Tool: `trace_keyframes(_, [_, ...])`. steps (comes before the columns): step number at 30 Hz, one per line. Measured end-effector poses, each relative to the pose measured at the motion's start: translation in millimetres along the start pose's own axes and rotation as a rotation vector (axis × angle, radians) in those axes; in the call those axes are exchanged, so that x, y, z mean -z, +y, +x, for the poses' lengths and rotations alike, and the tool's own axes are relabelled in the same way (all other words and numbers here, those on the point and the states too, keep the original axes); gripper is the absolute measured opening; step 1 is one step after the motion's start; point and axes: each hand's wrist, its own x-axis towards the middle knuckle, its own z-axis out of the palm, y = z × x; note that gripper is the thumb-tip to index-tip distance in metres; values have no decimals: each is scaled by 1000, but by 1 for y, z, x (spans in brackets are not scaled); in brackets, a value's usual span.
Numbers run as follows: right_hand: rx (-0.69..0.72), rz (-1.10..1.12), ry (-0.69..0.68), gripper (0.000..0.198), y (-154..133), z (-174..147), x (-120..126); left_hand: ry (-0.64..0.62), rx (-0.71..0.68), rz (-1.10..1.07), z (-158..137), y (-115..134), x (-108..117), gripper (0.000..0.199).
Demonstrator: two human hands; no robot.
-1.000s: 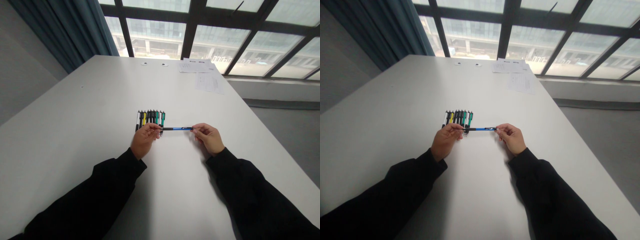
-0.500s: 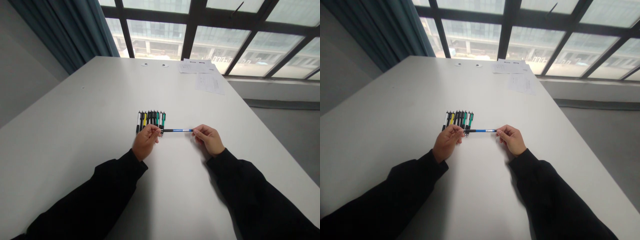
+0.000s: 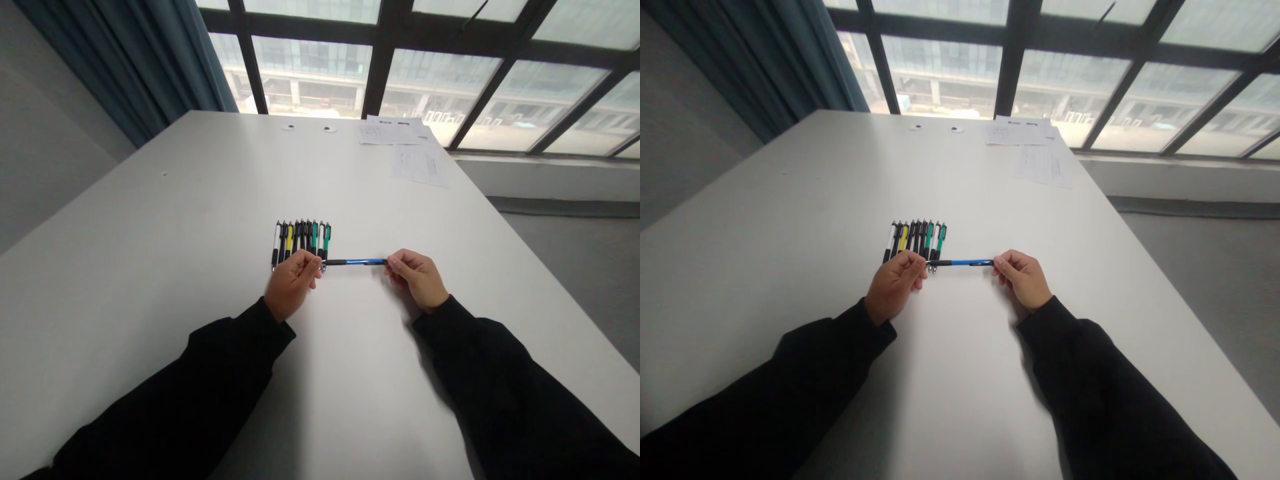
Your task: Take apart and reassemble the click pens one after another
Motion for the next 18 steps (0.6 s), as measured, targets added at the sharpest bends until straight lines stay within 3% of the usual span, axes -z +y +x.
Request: trace_keyframes(18, [-21,-1,3,46,-3,-1,-2,-22,31,27,-2,2,0,43])
